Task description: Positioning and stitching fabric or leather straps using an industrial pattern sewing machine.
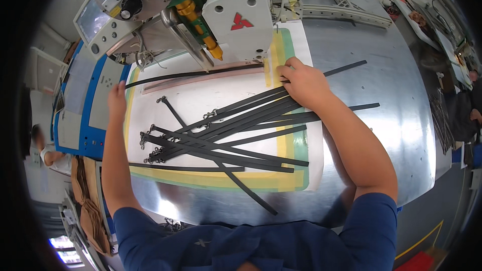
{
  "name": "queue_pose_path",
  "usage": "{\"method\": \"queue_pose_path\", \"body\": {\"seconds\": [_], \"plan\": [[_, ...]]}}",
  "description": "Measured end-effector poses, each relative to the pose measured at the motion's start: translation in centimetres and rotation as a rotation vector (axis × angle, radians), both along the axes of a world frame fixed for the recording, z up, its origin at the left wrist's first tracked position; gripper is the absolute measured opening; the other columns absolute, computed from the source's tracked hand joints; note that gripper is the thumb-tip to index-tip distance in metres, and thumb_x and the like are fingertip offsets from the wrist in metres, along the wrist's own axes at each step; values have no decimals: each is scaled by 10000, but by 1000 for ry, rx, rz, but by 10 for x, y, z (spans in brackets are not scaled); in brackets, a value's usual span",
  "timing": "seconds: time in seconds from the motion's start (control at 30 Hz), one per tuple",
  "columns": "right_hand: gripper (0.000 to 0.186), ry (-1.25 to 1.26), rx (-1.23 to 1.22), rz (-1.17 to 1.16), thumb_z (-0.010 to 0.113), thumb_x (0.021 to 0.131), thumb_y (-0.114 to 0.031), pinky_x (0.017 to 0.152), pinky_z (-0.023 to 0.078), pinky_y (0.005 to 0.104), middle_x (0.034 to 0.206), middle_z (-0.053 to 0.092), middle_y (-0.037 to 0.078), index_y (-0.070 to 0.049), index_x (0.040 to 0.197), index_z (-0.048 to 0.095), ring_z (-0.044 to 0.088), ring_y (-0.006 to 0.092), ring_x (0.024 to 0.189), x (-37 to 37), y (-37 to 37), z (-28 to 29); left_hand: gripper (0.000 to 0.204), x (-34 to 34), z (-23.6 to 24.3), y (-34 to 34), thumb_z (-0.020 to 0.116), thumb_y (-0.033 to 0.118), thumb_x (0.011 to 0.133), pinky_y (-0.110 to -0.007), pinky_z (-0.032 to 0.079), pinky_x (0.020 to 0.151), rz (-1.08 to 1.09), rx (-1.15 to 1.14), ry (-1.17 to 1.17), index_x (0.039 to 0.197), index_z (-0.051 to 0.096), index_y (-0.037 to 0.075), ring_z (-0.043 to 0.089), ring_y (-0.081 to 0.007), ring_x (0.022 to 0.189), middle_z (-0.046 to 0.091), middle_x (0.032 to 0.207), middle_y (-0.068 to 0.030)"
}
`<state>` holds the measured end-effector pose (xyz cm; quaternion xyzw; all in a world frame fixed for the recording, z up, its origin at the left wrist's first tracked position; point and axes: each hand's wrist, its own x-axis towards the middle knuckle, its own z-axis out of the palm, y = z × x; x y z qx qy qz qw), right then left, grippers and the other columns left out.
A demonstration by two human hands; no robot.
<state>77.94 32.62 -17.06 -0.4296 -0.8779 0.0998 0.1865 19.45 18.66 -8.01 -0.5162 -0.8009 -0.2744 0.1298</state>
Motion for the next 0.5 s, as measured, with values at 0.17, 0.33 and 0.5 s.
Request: {"method": "queue_pose_path", "body": {"seconds": [0.17,0.33,0.5], "plan": [[353,46,-54,-3,695,978,-274,887,582,446,1251,646,76,-136,1303,686,707,337,1034,1,-15,17,436,14,14,-102,561,311,1125,-348,352,635,24,140,-235,831,513,-8,383,-126,712,427,714,-16],[336,75,-149,20,711,978,-264,905,567,437,1220,641,114,-91,1262,661,686,361,1060,-8,-29,34,440,26,-19,-198,562,314,1127,-289,278,517,144,98,-503,762,487,81,337,-54,569,371,638,47],[239,116,10,234,705,946,-83,903,551,449,1159,625,136,-53,1177,651,668,370,1054,-40,-31,26,392,49,-46,-262,573,338,1117,-256,246,455,212,163,-748,802,586,104,349,-38,489,403,619,73]]}}
